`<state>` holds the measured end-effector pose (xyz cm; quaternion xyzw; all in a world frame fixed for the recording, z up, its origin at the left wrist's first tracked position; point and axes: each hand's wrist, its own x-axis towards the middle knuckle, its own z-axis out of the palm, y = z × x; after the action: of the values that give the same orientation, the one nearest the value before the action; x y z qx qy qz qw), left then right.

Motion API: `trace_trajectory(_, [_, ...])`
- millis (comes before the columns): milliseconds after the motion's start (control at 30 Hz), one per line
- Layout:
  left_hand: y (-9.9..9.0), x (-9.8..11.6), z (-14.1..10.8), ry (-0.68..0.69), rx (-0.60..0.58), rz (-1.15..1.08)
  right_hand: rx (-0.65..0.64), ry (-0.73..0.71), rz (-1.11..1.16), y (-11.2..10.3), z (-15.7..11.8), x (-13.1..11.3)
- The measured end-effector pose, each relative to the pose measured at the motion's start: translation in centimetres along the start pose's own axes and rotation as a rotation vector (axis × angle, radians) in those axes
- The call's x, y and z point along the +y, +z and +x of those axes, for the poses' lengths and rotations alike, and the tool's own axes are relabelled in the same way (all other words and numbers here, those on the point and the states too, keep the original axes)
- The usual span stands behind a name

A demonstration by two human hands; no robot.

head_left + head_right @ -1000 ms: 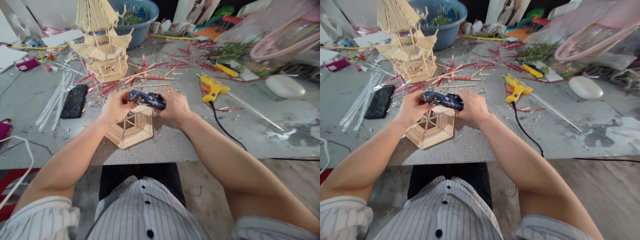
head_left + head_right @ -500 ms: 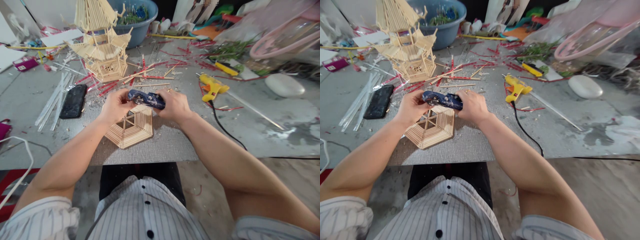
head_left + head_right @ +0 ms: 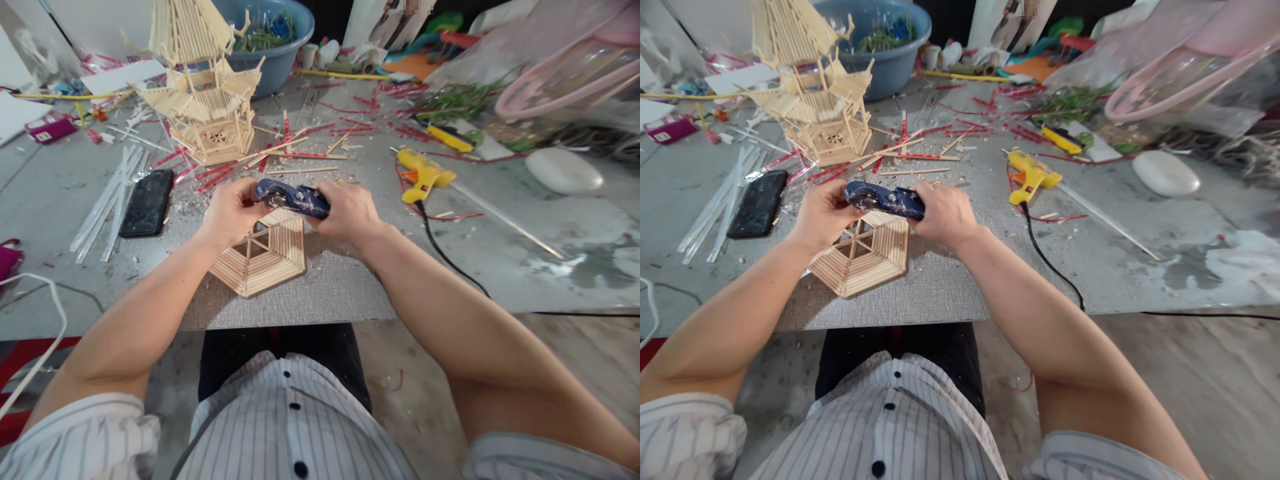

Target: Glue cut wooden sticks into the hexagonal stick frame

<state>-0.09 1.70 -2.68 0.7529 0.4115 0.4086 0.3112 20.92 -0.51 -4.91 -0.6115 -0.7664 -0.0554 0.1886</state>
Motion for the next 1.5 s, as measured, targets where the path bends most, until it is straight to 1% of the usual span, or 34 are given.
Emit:
trace_trajectory(267, [-0.2,1.0,0.0,0.0,-0.01,-0.065,0.0,0.077,-0.058,0.0,-0.1,-0.4])
trace_trajectory(367, [-0.4,1.0,0.1,-0.041,-0.035,-0.069,0.006,0.077,-0.003,0.2,0.0,-0.2])
trace_trajectory(467, [-0.5,1.0,0.1,-0.085,-0.063,-0.074,0.032,0.068,0.086,0.4,0.3,0.6])
trace_trajectory(567, [-0.4,1.2,0.0,-0.086,-0.069,-0.064,0.075,0.048,0.146,0.4,0.4,1.5])
trace_trajectory(633, [-0.4,1.2,-0.1,-0.079,-0.067,-0.044,0.082,0.035,0.155,0.5,0.5,1.7])
trace_trajectory(867, [-0.3,0.1,0.0,-0.015,-0.063,-0.021,0.04,-0.041,0.12,0.4,0.5,0.8])
trace_trajectory(1033, [-0.2,0.1,0.0,0.034,-0.025,0.022,0.002,-0.036,0.09,0.0,0.4,0.4])
trace_trajectory(1133, [-0.3,0.2,0.0,0.021,-0.039,0.034,-0.002,-0.042,0.072,0.0,0.3,0.5])
trace_trajectory(1333, [-0.3,0.2,0.0,-0.003,-0.036,0.049,0.038,-0.047,0.044,0.6,0.3,0.7])
trace_trajectory(1500, [-0.3,0.3,0.0,-0.015,-0.041,0.037,0.02,-0.037,0.03,0.6,0.3,0.6])
